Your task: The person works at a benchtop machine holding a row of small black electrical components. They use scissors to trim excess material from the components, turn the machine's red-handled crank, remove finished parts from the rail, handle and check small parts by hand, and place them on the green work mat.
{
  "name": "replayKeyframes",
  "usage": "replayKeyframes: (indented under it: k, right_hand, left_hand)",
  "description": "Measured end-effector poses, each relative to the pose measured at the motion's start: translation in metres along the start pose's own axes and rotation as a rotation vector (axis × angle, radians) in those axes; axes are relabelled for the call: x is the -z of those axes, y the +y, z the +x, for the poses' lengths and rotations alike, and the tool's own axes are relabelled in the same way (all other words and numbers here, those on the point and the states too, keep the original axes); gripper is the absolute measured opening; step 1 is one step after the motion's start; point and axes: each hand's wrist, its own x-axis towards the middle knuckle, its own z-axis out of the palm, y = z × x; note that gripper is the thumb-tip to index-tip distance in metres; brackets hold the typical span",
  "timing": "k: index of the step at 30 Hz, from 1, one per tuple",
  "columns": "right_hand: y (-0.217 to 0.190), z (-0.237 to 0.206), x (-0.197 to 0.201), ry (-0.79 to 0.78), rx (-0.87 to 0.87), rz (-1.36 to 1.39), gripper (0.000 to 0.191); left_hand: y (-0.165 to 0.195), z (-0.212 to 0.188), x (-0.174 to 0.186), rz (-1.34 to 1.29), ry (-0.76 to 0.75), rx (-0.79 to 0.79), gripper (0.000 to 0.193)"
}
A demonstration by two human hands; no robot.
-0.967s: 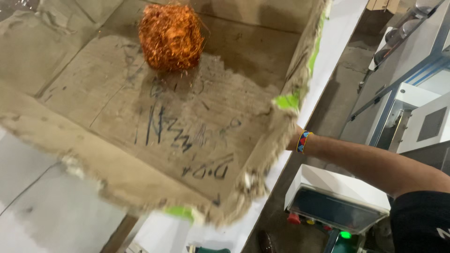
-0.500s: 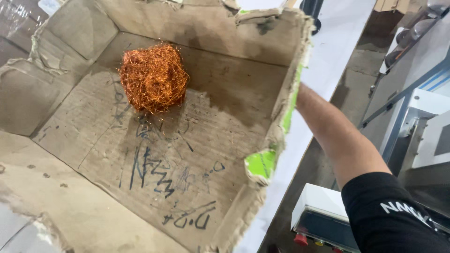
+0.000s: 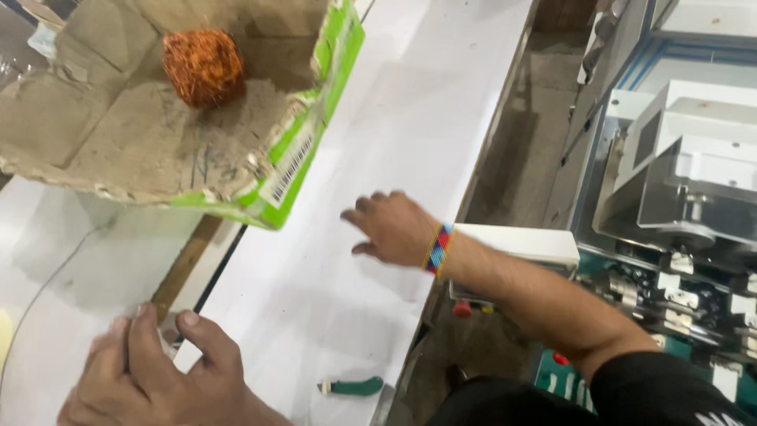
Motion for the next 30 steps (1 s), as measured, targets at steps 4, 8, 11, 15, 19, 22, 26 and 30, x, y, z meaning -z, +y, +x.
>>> replayKeyframes:
  k: [4,8,11,15,19,22,26,30]
  right_hand:
    - [-0.077,-0.146,-0.067,-0.266,0.258,0.562,0.042]
    - [-0.056,-0.285,-0.129,-0.873,-0.197,0.864,0.056]
    - [-0.009,-0.401,-0.155,-0.588,-0.435,1.273,0.061]
    - [-0.003,-0.571,-0.174,-0.303,-0.910,1.366,0.052]
    - [-0.008,-0.720,-0.165,-0.471,-1.186,0.518,0.036]
    - [0.027,-0.804,-0.143,-0.483,-1.410,0.317,0.029]
    - [0.093,-0.882,-0.122,0.395,-1.429,0.094,0.029]
    - [0.162,-0.912,-0.107,0.411,-1.482,-0.076,0.027]
  left_hand:
    - [0.010,-0.011,-0.012,-0.046,0.163,0.066,0.020]
    - [0.066,-0.064,-0.022,-0.565,0.360,0.266,0.024]
    - [0.153,-0.136,-0.032,-0.877,0.091,0.351,0.029]
    - [0.285,-0.269,0.001,-1.437,-0.674,0.731,0.029]
    - [0.358,-0.372,0.075,-1.490,-1.529,0.091,0.045]
    - [0.400,-0.403,0.126,-1.464,-1.936,0.051,0.055]
    - [0.455,-0.413,0.181,-1.260,-2.289,0.093,0.058]
    - [0.499,-0.411,0.238,-1.200,-2.110,-0.086,0.051]
